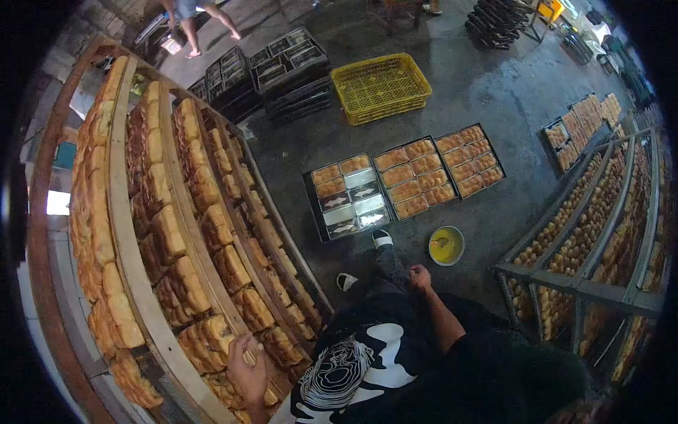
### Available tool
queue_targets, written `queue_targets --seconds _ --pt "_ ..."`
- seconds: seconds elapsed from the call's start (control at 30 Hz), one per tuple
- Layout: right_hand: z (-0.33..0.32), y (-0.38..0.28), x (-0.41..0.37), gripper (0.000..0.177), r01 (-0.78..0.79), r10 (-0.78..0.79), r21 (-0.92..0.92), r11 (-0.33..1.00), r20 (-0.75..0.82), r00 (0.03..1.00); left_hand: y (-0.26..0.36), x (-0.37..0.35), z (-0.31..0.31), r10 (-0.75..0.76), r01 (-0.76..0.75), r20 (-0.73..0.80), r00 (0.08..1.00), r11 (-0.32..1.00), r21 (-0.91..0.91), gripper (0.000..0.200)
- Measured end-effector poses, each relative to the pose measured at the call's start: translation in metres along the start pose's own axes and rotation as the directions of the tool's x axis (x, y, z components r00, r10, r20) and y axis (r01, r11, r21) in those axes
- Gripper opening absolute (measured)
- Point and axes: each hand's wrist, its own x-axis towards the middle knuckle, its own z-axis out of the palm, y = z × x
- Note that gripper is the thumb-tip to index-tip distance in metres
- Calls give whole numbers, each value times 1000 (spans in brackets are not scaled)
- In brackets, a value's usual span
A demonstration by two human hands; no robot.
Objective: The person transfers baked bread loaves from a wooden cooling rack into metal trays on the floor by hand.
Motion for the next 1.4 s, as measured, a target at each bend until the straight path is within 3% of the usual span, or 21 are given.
queue_targets --seconds 0.03,0.07,0.13,0.23,0.33,0.43,0.57,0.63,0.67,0.73,0.9,1.07,1.17,1.23,1.27,1.33,1.37,1.4 --pt "-4 0 3 25 73 -75 -81 994 -17 997 -2 6 7 -76 76 6 997 991 -109 31" --pt "-6 2 1 25 68 -70 -79 995 -22 997 -7 11 13 -71 72 11 997 992 -108 31" --pt "-19 -34 -16 21 38 -41 -68 997 -39 998 -19 24 28 -55 35 -92 994 978 -205 31" --pt "-30 -55 -28 19 -67 67 15 998 -24 997 -33 36 47 -31 2 -99 995 961 -278 32" --pt "-18 -6 11 18 29 -30 -33 999 -32 999 -41 44 67 -33 17 -55 998 963 -268 28" --pt "-32 -40 -12 22 -98 98 -4 995 19 995 -49 47 85 -60 62 19 998 974 -216 30" --pt "-27 -42 -17 22 -65 63 -49 997 -45 997 -31 50 91 -158 177 114 981 968 -179 31" --pt "-13 5 16 22 -27 11 287 957 59 998 -52 52 114 -74 109 124 989 946 -304 29" --pt "-16 -2 10 22 -29 12 288 957 60 998 -62 53 124 -74 109 125 989 947 -303 29" --pt "-24 -17 2 14 34 -37 82 996 37 999 -78 58 143 -50 90 138 989 949 -303 30" --pt "0 41 51 26 88 -86 139 986 -19 996 -112 70 193 -50 113 167 985 913 -392 34" --pt "-9 1 30 26 2 -8 194 981 29 1000 -130 73 219 -70 163 224 972 888 -430 37" --pt "-16 -26 11 25 -17 20 67 998 -41 999 -175 74 261 -87 180 240 967 898 -401 38" --pt "-14 15 44 23 -80 -20 531 843 179 984 -213 78 295 -96 276 306 947 730 -625 37" --pt "-9 32 59 23 -84 -18 533 842 183 983 -209 79 294 -98 277 306 947 733 -622 37" --pt "1 50 70 21 111 -112 463 879 -26 993 -195 77 291 -257 420 364 895 757 -500 35" --pt "5 55 67 21 101 -103 469 877 -22 994 -192 71 283 -260 422 366 894 762 -490 35" --pt "-2 41 59 21 113 -102 304 946 -51 993 -185 71 280 -244 428 375 894 710 -559 33"
